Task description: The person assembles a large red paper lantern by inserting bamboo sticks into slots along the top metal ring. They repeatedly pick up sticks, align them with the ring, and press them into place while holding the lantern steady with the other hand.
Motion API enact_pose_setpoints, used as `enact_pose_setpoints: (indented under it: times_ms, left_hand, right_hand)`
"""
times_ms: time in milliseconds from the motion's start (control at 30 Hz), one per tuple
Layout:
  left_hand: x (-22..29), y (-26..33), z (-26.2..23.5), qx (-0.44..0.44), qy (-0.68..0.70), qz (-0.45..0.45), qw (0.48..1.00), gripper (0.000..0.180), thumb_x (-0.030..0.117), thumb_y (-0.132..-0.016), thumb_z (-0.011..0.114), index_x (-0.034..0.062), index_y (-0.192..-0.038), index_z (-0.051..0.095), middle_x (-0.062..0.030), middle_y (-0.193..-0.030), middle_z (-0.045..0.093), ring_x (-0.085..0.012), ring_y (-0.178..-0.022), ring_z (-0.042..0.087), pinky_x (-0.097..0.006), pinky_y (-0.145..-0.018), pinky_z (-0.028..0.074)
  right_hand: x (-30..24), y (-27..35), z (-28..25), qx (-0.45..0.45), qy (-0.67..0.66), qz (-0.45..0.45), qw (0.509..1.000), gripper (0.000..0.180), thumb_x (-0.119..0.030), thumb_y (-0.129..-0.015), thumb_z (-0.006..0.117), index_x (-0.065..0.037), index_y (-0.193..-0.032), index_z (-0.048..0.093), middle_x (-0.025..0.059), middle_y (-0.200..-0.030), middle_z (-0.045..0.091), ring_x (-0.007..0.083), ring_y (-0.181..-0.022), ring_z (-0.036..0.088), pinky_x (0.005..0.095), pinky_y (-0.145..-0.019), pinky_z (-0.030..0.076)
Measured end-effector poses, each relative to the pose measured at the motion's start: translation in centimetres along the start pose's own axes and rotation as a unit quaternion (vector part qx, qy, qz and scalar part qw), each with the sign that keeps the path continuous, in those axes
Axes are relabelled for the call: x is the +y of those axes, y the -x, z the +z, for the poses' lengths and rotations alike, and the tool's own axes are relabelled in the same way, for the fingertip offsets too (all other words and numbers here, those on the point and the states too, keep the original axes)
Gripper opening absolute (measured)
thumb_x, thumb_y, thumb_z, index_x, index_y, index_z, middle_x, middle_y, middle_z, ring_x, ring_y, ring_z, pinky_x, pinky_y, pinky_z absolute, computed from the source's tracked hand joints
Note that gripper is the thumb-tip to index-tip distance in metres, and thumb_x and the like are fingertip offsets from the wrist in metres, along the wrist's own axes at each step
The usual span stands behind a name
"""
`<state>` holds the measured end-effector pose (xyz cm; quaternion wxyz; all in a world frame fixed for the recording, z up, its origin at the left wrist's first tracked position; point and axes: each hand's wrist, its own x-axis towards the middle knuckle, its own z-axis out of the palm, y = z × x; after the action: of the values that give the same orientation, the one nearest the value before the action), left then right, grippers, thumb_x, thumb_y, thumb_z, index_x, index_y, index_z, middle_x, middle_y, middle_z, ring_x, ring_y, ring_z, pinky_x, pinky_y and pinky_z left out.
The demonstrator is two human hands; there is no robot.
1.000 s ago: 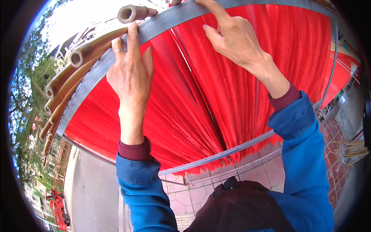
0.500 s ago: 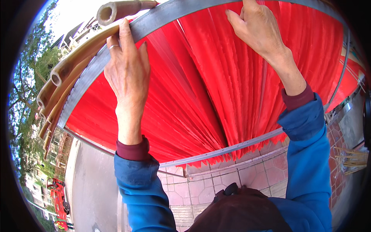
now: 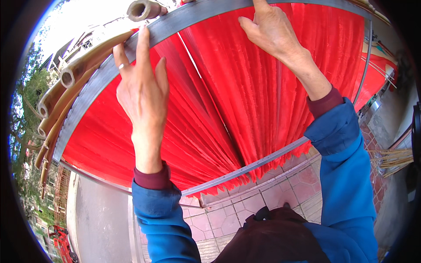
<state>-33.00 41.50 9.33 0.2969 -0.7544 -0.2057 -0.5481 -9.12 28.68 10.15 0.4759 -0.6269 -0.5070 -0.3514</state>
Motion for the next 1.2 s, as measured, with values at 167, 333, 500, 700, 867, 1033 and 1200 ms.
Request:
enact_pose_setpoints:
  times_ms: [167, 333, 500, 700, 867, 1033, 1200]
  left_hand:
    - [1.5, -0.4, -0.2, 0.024, 0.062, 0.027, 0.997, 0.058, 0.023, -0.093, 0.076, 0.0221, -0.148, 0.056, -0.0229, -0.148, 0.051, -0.0153, -0.067, 0.069, -0.032, -0.064, 0.059]
    - [2.6, -2.5, 1.0, -0.039, 0.058, -0.002, 0.998, 0.054, 0.029, -0.093, 0.077, 0.0327, -0.144, 0.060, -0.0246, -0.144, 0.055, -0.0105, -0.062, 0.067, -0.033, -0.071, 0.061]
    - [3.2, -3.4, 1.1, -0.044, -0.040, 0.006, 0.998, 0.065, 0.035, -0.094, 0.073, 0.0360, -0.153, 0.046, -0.0333, -0.142, 0.054, -0.0367, -0.080, 0.077, -0.040, -0.060, 0.063]
    - [2.6, -3.3, 1.3, -0.053, -0.068, 0.007, 0.996, 0.072, 0.033, -0.093, 0.073, 0.0312, -0.157, 0.040, -0.0242, -0.142, 0.058, -0.0341, -0.085, 0.077, -0.040, -0.062, 0.063]
    - [1.9, -3.0, 1.3, -0.029, -0.103, 0.025, 0.994, 0.076, 0.034, -0.091, 0.076, 0.0311, -0.157, 0.039, -0.0182, -0.140, 0.061, -0.0313, -0.086, 0.077, -0.038, -0.063, 0.063]
    - [2.4, -2.6, 1.5, -0.048, -0.135, 0.015, 0.990, 0.086, 0.034, -0.087, 0.080, 0.0339, -0.159, 0.035, -0.0218, -0.143, 0.056, -0.0306, -0.081, 0.076, -0.037, -0.061, 0.062]
    - [4.8, -2.6, 0.8, -0.084, -0.109, -0.022, 0.990, 0.092, 0.031, -0.083, 0.084, 0.0341, -0.160, 0.033, -0.0313, -0.147, 0.044, -0.0303, -0.073, 0.074, -0.037, -0.058, 0.060]
  right_hand:
    - [0.9, -0.1, 0.5, 0.024, 0.009, -0.050, 0.998, 0.074, -0.006, -0.086, 0.062, 0.001, -0.152, 0.028, 0.0316, -0.068, 0.062, 0.0502, -0.065, 0.063, 0.0612, -0.062, 0.048]
    - [1.5, -0.1, 0.5, 0.018, 0.012, -0.104, 0.994, 0.076, -0.006, -0.086, 0.061, 0.006, -0.153, 0.027, 0.0297, -0.066, 0.062, 0.0487, -0.062, 0.062, 0.0601, -0.059, 0.046]
    - [1.9, -0.3, 0.2, -0.017, 0.005, -0.096, 0.995, 0.078, -0.007, -0.086, 0.060, 0.007, -0.154, 0.024, 0.0268, -0.063, 0.062, 0.0481, -0.058, 0.060, 0.0603, -0.057, 0.046]
    - [1.9, -0.4, 0.2, -0.031, -0.013, -0.088, 0.996, 0.078, -0.011, -0.088, 0.061, 0.006, -0.154, 0.023, 0.0279, -0.063, 0.061, 0.0483, -0.059, 0.061, 0.0607, -0.058, 0.047]
    - [1.8, -0.3, 0.6, -0.025, -0.027, -0.085, 0.996, 0.078, -0.012, -0.089, 0.061, 0.006, -0.154, 0.023, 0.0270, -0.063, 0.061, 0.0481, -0.060, 0.061, 0.0601, -0.059, 0.047]
    - [1.8, -0.2, 0.7, -0.024, -0.035, -0.089, 0.995, 0.080, -0.011, -0.088, 0.062, 0.006, -0.155, 0.022, 0.0266, -0.064, 0.061, 0.0479, -0.061, 0.061, 0.0601, -0.060, 0.048]
    - [1.6, -0.2, 0.6, -0.033, -0.008, -0.078, 0.996, 0.081, -0.011, -0.088, 0.062, 0.005, -0.156, 0.021, 0.0266, -0.064, 0.062, 0.0473, -0.061, 0.062, 0.0601, -0.060, 0.048]
